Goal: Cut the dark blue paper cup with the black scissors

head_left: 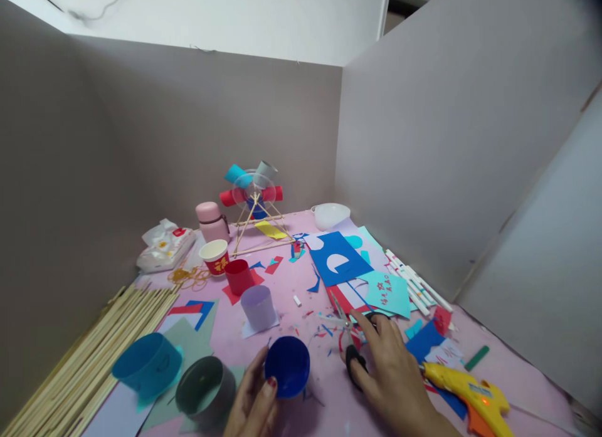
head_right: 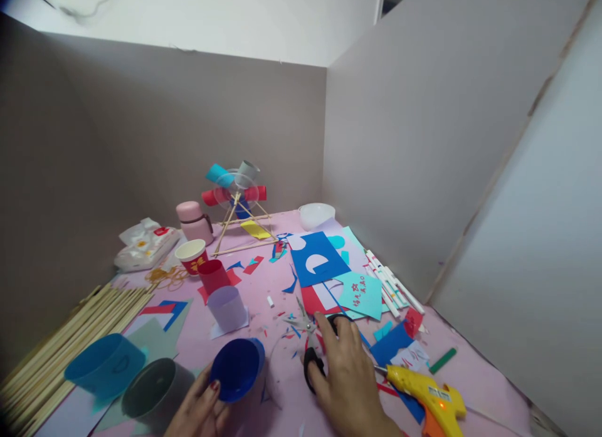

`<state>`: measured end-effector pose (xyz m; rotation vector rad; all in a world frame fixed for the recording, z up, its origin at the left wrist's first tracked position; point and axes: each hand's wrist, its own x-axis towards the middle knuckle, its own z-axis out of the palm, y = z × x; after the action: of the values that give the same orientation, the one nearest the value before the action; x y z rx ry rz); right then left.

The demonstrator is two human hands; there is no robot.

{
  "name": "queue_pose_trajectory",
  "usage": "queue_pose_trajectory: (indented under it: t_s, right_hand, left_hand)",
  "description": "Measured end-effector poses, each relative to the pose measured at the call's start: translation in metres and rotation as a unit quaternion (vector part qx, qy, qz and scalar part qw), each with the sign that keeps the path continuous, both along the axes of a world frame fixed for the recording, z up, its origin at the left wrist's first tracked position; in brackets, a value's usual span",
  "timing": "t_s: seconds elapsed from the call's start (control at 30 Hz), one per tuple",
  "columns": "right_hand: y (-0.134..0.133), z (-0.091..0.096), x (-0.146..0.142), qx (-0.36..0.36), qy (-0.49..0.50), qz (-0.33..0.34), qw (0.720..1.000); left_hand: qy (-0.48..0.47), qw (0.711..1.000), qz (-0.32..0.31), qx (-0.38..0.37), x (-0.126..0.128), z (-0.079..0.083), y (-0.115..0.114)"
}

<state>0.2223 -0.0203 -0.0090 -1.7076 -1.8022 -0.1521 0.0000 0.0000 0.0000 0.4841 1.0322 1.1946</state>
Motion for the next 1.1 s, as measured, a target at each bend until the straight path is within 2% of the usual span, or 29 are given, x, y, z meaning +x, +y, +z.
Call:
queue_pose_trajectory:
  t_s: [0.07,0.17,0.27,0.37,0.47,0.53,0.63,0.67,0.77,0.83,0.93,1.1]
  right_hand:
    - [0.0,0.001,-0.001,-0.021,0.044,0.02,0.999]
    - [-0.002,0.001,-0.007,-0.046,0.083,0.053,0.994]
    - [-0.006,0.002,-0.012,-0.055,0.088,0.068,0.992]
    - [-0.008,0.001,-0.015,-0.028,0.074,0.077,0.994]
    - [-0.009,-0.003,-0.015,0.016,0.046,0.087,0.995]
    - [-0.008,-0.006,-0.013,0.037,0.027,0.09,0.995]
    - [-0.008,-0.007,-0.012,0.061,0.005,0.085,0.994]
    - [-0.009,-0.007,-0.012,0.072,-0.003,0.083,0.994]
    - [-0.01,-0.003,-0.012,0.117,-0.034,0.072,0.99]
    - [-0.012,0.0,-0.013,0.142,-0.054,0.073,0.986]
    - [-0.016,0.006,-0.013,0.159,-0.08,0.106,0.978]
    - [-0.022,0.007,-0.016,0.187,-0.121,0.15,0.963]
  left_hand:
    - [0.05,0.999,0.003,-0.01,0.005,0.0,0.002]
    - [0.147,0.988,0.015,0.051,0.009,0.006,0.001]
    - [0.254,0.961,0.028,0.106,0.008,0.008,-0.002]
    - [0.328,0.928,0.028,0.174,0.006,-0.001,-0.007]
    - [0.359,0.891,0.043,0.275,0.005,-0.012,-0.01]
    - [0.362,0.883,0.056,0.294,0.006,-0.013,-0.01]
    - [0.378,0.872,0.09,0.298,0.011,-0.004,-0.009]
    - [0.392,0.856,0.114,0.318,0.013,0.0,-0.009]
    - [0.427,0.779,0.177,0.423,0.02,0.007,-0.011]
    - [0.431,0.751,0.184,0.466,0.024,0.008,-0.014]
    - [0.441,0.755,0.149,0.462,0.027,0.008,-0.019]
    - [0.439,0.796,0.115,0.4,0.027,0.016,-0.028]
